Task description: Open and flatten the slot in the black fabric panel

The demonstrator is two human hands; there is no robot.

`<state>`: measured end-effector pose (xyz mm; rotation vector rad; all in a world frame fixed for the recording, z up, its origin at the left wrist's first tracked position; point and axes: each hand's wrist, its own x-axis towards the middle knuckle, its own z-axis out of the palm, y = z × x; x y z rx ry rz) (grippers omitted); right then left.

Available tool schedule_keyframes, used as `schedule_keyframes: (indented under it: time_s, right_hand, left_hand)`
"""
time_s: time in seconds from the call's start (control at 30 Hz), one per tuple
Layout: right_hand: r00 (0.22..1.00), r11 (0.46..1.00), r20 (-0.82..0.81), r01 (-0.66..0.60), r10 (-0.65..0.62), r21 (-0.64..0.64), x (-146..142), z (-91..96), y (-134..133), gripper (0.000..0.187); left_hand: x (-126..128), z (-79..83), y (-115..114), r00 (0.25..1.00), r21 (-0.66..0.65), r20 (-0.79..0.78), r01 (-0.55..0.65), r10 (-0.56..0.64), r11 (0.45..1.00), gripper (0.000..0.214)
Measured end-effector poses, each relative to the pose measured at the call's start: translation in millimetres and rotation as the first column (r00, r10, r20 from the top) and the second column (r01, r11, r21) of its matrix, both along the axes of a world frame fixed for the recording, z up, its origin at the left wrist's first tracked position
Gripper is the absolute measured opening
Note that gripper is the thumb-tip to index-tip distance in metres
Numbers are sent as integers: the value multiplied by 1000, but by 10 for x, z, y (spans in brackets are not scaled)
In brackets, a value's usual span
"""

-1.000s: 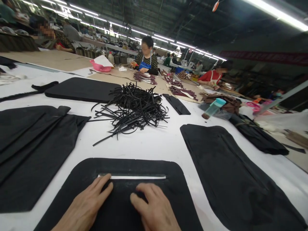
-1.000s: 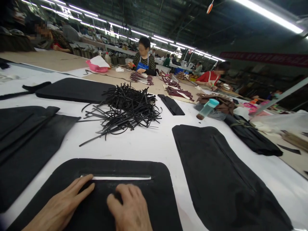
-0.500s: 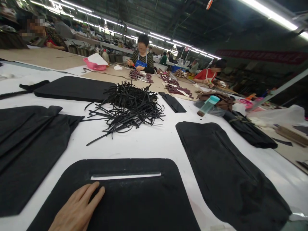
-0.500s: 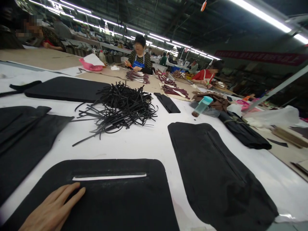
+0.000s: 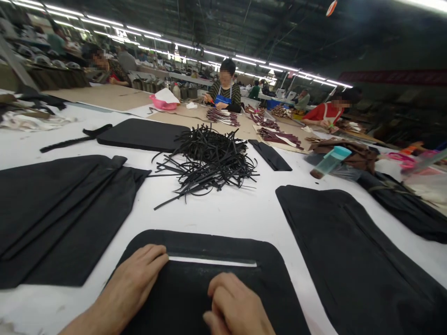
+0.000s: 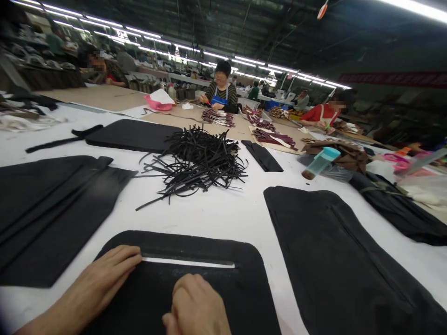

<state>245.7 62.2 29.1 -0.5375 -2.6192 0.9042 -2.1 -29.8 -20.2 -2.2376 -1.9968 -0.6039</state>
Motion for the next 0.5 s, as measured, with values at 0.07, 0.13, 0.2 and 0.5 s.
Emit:
schedule_keyframes:
  time_s: [0.07, 0.13, 0.2, 0.5]
  right_hand:
    - [994, 973, 65, 76, -92, 218, -210, -123, 114, 9]
    - [978, 936, 138, 105, -159, 335, -390, -201, 191, 10]
    - [965, 920, 188, 101, -184, 379, -537, -255, 229, 10]
    - [975, 785, 192, -31, -112, 618, -857, -590, 186, 16]
  left_hand:
    - [-23, 60, 90, 998, -130, 68, -6, 15, 991, 29]
    - [-18, 95, 159, 995, -230, 99, -3, 27, 973, 33]
    - [3, 118, 192, 993, -309, 108, -6, 42, 951, 32]
    - [-14, 63, 198, 986, -287, 159, -10, 58, 958, 32]
